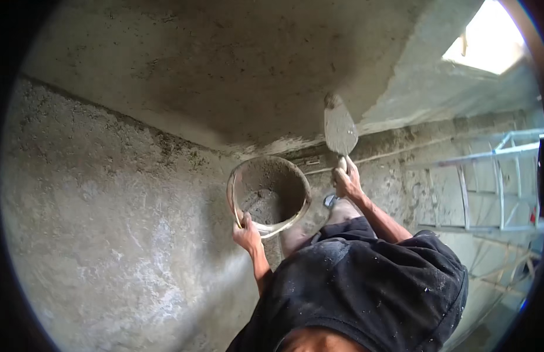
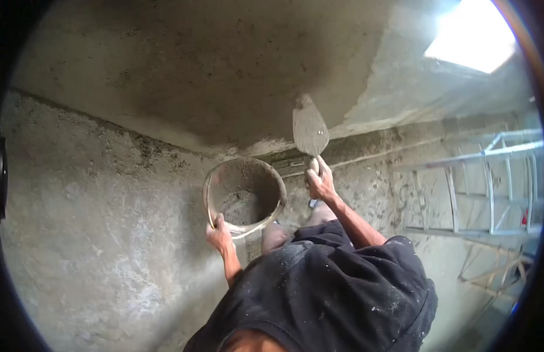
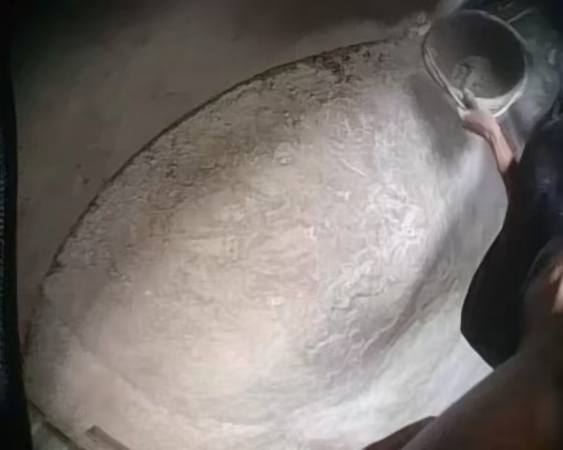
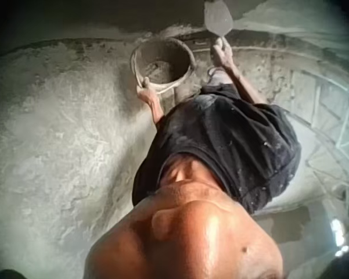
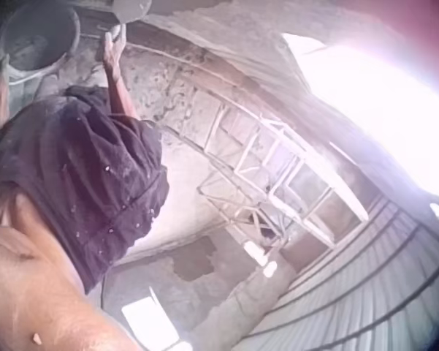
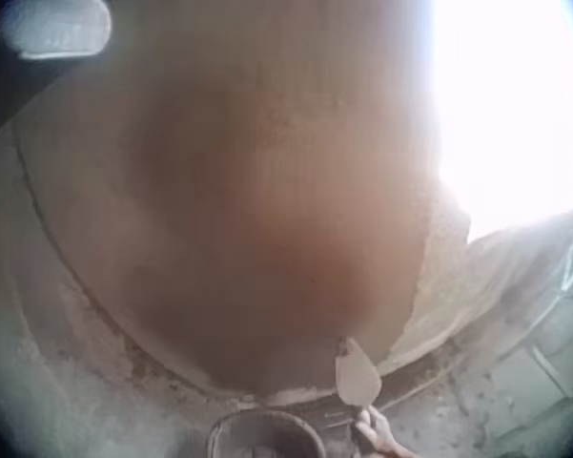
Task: The person applies wet cement to a wall and ceiling using a trowel, periodically scooping more material from a bucket. They then smooth the applied material across the surfaces with a float.
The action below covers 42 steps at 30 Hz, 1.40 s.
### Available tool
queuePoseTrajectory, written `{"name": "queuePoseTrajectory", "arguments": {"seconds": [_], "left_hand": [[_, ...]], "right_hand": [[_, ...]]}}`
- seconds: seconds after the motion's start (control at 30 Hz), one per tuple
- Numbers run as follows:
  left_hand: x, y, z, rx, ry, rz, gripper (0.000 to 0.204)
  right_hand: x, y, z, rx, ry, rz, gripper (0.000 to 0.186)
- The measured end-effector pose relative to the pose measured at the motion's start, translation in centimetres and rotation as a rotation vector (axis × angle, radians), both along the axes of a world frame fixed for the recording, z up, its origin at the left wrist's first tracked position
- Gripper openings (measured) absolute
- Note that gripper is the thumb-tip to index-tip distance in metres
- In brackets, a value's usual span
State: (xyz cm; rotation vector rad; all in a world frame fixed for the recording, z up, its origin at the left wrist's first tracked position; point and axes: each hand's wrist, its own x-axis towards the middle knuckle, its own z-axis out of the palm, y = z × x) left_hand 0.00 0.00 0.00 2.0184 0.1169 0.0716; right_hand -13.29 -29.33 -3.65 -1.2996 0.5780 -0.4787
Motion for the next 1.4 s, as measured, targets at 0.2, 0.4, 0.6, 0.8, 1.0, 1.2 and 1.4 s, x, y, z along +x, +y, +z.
{"name": "queuePoseTrajectory", "arguments": {"seconds": [0.2, 0.4, 0.6, 0.8, 1.0, 1.2, 1.4], "left_hand": [[3.7, 1.3, 4.8, 0.224, -0.008, -0.209, 0.034], [6.8, 4.0, 5.8, 0.303, 0.017, -0.299, 0.033], [8.2, 5.0, 5.8, 0.258, 0.017, -0.321, 0.031], [8.9, 5.6, 5.1, 0.33, 0.027, -0.335, 0.03], [8.9, 4.6, 5.8, 0.344, 0.113, -0.394, 0.03], [9.1, 4.0, 5.5, 0.285, 0.136, -0.42, 0.031], [9.2, 4.0, 5.4, 0.27, 0.102, -0.481, 0.032]], "right_hand": [[6.2, 3.4, 3.2, -0.145, 0.079, -0.567, 0.026], [13.2, 5.9, 9.1, -0.053, 0.184, -0.716, 0.03], [21.0, 5.4, 9.4, -0.634, 0.333, -0.821, 0.047], [23.8, 5.7, 12.9, -0.374, 0.488, -0.761, 0.056], [21.6, 5.5, 9.1, -0.42, 0.624, -0.713, 0.059], [19.1, 6.0, 6.0, -0.625, 0.509, -0.707, 0.047], [17.3, 6.1, 10.1, -0.491, 0.17, -0.907, 0.036]]}}
